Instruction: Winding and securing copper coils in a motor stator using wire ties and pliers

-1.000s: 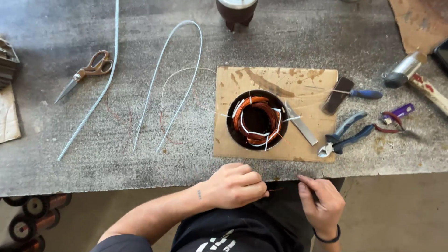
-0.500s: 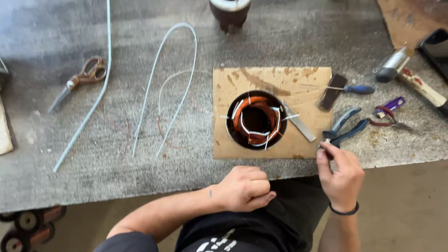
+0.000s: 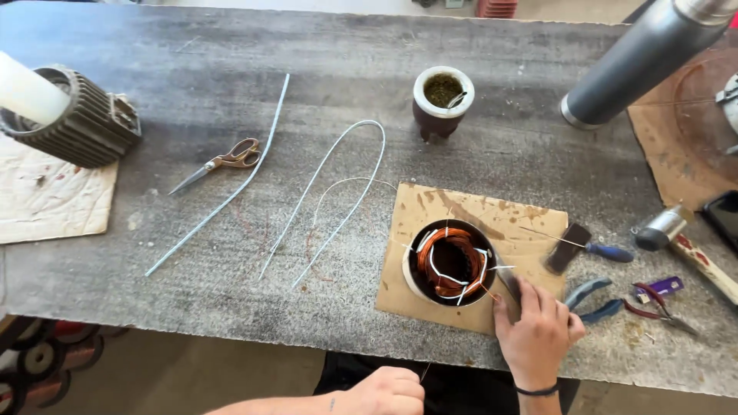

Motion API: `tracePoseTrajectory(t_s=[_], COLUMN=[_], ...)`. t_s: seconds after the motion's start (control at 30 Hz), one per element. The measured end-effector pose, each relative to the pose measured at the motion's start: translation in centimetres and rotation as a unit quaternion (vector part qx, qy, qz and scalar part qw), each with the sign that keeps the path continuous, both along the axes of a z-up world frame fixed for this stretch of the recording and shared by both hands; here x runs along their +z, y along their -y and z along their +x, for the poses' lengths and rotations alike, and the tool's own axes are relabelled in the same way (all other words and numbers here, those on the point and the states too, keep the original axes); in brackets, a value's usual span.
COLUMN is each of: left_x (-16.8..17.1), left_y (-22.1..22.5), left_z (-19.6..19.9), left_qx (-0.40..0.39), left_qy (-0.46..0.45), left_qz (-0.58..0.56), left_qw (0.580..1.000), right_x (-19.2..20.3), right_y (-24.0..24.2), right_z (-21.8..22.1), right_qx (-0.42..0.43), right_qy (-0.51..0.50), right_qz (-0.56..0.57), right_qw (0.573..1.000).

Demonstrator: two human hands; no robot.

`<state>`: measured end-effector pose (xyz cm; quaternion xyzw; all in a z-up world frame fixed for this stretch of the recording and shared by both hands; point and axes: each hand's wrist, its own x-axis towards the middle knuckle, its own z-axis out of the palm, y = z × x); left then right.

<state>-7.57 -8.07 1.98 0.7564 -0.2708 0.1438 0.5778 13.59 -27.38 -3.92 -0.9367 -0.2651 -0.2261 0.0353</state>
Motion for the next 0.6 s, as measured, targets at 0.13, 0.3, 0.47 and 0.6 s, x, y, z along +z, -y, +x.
tracePoseTrajectory(t_s=[0.13,0.3,0.47,0.6], left_x=[3.1,4.1,2.3,2.3], left_y=[-2.6,-5.7,-5.8,-3.6], left_z=[-0.7,0.2,4.7,5.9], left_qx=[-0.029,0.219,0.286,0.133], left_qy=[-0.028,-0.091,-0.060,-0.109], left_qz=[-0.035,0.137,0.178,0.339], left_qw=[0.999,0.962,0.940,0.925], right_x=[0.0,-1.1,-1.5,-1.8], right_y=[0.1,0.3,-0.1,0.0], right_z=[0.1,-0.2,-1.1,-1.2], right_qx=[0.004,0.010,0.003,-0.011], right_qy=[0.020,0.009,0.060,0.073], right_qz=[-0.029,-0.019,-0.002,0.000], right_qw=[0.999,1.000,0.998,0.997])
